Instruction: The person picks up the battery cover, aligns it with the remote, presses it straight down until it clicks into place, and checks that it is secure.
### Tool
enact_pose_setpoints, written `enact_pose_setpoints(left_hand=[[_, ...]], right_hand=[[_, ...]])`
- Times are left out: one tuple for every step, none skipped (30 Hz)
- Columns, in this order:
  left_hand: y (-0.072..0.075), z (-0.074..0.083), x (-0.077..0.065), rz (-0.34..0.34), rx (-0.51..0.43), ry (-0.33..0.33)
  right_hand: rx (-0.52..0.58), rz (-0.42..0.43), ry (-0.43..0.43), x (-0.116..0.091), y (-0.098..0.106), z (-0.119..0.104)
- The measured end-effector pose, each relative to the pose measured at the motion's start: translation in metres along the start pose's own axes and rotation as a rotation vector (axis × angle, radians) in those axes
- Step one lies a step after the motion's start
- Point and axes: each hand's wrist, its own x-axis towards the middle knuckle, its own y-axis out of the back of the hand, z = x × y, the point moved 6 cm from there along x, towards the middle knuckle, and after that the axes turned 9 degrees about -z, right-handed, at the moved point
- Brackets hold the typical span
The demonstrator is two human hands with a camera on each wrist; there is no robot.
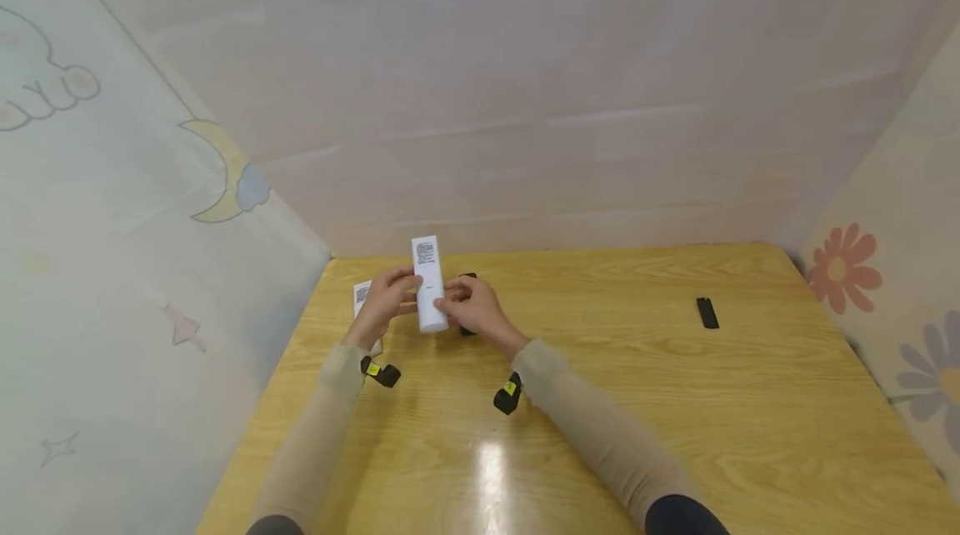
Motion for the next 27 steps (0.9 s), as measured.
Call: enact_pose_setpoints(left_hand=[[0.001, -0.001, 0.000, 0.001, 0.003, 0.001], [0.001, -0.002, -0.001, 0.001, 0.006, 0.003], [0.002, -0.003, -0.001, 0.002, 0.007, 0.005], [0.002, -0.004, -0.002, 0.004, 0.009, 0.008], [0.003, -0.005, -0.002, 0.003, 0.007, 0.010], [0.003, -0.006, -0.001, 0.004, 0.008, 0.013], [0.004, -0.007, -0.001, 0.004, 0.008, 0.014], [0.004, -0.008, -0.001, 0.005, 0.009, 0.017], [0.005, -0.009, 0.000, 0.006, 0.005, 0.019], [0.005, -0.010, 0.001, 0.007, 0.002, 0.020], [0.005, -0.011, 0.001, 0.008, 0.000, 0.020], [0.006, -0.012, 0.001, 0.009, -0.003, 0.020], [0.006, -0.013, 0.002, 0.011, -0.006, 0.020], [0.006, -0.013, 0.001, 0.012, -0.011, 0.020], [0.006, -0.014, 0.002, 0.013, -0.015, 0.019], [0.006, -0.014, 0.002, 0.014, -0.017, 0.020], [0.006, -0.014, 0.001, 0.015, -0.018, 0.021], [0.006, -0.014, 0.001, 0.014, -0.021, 0.023], [0.006, -0.014, 0.001, 0.014, -0.022, 0.024], [0.005, -0.014, 0.001, 0.014, -0.024, 0.025], [0.005, -0.014, 0.001, 0.014, -0.024, 0.026], [0.005, -0.014, 0.001, 0.014, -0.025, 0.026], [0.005, -0.014, 0.002, 0.014, -0.024, 0.024], [0.005, -0.015, 0.002, 0.015, -0.024, 0.025], [0.005, -0.015, 0.002, 0.016, -0.024, 0.023], [0.005, -0.015, 0.002, 0.018, -0.024, 0.022], [0.005, -0.014, 0.002, 0.019, -0.025, 0.021]], right_hand=[[-0.005, 0.000, 0.005, 0.000, -0.001, 0.001], [-0.010, 0.001, 0.007, 0.001, -0.002, 0.002], [-0.016, 0.000, 0.007, 0.001, -0.003, 0.002], [-0.027, 0.004, 0.008, 0.001, -0.004, 0.003], [-0.038, 0.008, 0.006, 0.001, -0.004, 0.003], [-0.052, 0.015, 0.004, 0.000, -0.005, 0.003], [-0.060, 0.018, -0.001, 0.000, -0.005, 0.003], [-0.062, 0.020, -0.004, -0.001, -0.005, 0.003], [-0.068, 0.025, -0.008, -0.001, -0.006, 0.003], [-0.074, 0.028, -0.009, -0.001, -0.006, 0.003], [-0.074, 0.028, -0.011, -0.001, -0.006, 0.003], [-0.072, 0.027, -0.012, -0.001, -0.007, 0.003], [-0.065, 0.024, -0.014, 0.000, -0.007, 0.003], [-0.063, 0.023, -0.016, 0.000, -0.008, 0.004], [-0.061, 0.023, -0.018, 0.000, -0.008, 0.004], [-0.058, 0.020, -0.018, 0.000, -0.008, 0.005], [-0.056, 0.019, -0.019, 0.000, -0.008, 0.005], [-0.057, 0.020, -0.018, 0.000, -0.008, 0.006], [-0.058, 0.021, -0.018, -0.001, -0.008, 0.006], [-0.060, 0.023, -0.018, -0.001, -0.008, 0.006], [-0.061, 0.024, -0.018, -0.001, -0.008, 0.006], [-0.065, 0.025, -0.019, -0.001, -0.008, 0.006], [-0.066, 0.025, -0.019, -0.001, -0.008, 0.006], [-0.069, 0.025, -0.018, -0.001, -0.008, 0.007], [-0.067, 0.023, -0.019, -0.001, -0.008, 0.007], [-0.070, 0.023, -0.018, -0.001, -0.008, 0.007], [-0.074, 0.023, -0.018, -0.001, -0.008, 0.008]])
